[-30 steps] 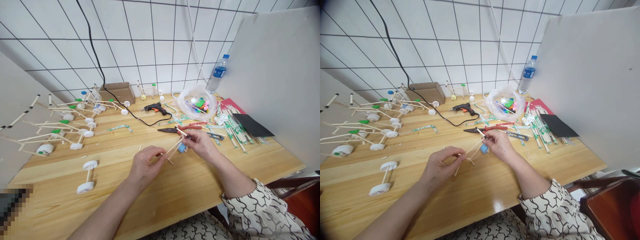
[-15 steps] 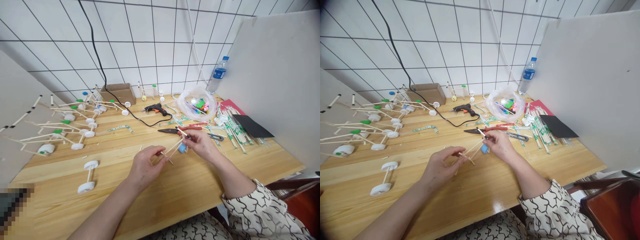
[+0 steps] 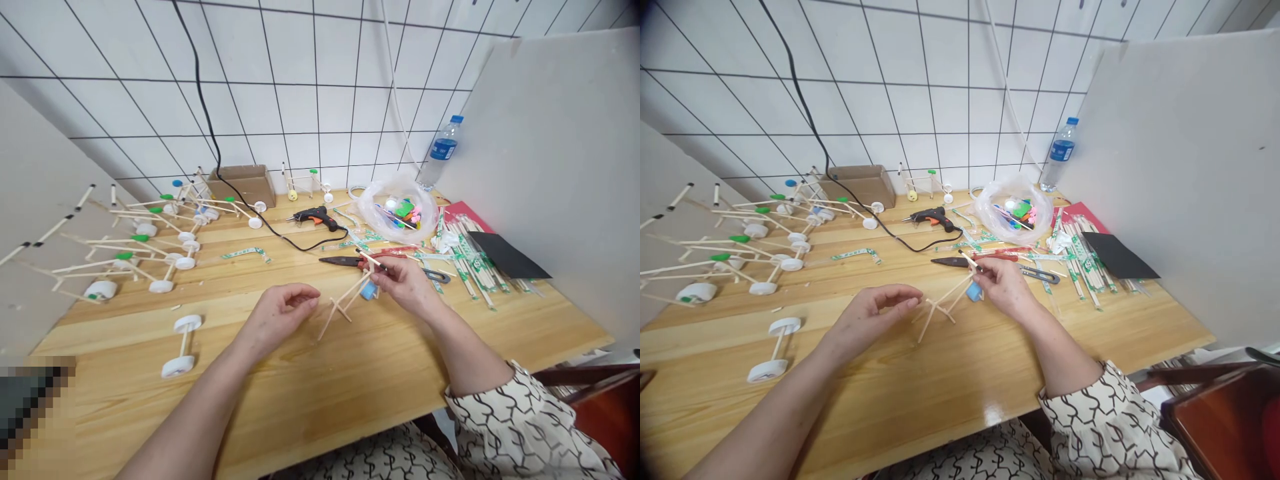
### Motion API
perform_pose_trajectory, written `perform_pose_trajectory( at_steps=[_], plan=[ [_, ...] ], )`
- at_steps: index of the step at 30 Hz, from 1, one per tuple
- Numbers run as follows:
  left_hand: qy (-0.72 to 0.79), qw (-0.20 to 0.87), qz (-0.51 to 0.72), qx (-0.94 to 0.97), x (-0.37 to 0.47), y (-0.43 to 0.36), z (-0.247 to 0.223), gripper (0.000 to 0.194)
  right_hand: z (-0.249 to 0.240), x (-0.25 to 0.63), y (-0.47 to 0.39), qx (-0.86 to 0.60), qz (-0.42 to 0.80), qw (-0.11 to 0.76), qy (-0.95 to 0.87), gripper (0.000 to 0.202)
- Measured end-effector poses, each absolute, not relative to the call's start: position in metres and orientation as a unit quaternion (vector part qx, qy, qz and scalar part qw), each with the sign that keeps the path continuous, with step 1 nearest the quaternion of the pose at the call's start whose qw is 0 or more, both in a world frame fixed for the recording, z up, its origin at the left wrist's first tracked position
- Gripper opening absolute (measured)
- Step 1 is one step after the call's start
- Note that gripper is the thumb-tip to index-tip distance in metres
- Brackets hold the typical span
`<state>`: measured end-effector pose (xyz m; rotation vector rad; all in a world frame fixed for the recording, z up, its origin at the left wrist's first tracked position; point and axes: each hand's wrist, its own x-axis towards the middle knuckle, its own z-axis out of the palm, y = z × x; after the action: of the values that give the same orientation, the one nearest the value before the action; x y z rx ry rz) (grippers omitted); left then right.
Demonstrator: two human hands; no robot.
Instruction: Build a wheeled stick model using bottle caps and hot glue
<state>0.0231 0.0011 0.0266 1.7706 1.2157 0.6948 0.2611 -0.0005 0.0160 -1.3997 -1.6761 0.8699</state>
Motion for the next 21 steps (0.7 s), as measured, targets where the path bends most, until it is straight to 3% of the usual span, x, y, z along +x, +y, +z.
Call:
perform_pose_trajectory(
  at_steps=[7,21],
  plan=[
    [0.462,0.443,0.209,0.739,0.016,0.007,0.014,0.020,0.011,0.264,0.003,-0.538,0.339,0.402,-0.659,0.020],
    [0.477,0.364,0.129,0.790,0.017,0.010,0.005,0.019,0.013,0.261,0.003,-0.526,0.389,0.426,-0.625,0.027]
  ],
)
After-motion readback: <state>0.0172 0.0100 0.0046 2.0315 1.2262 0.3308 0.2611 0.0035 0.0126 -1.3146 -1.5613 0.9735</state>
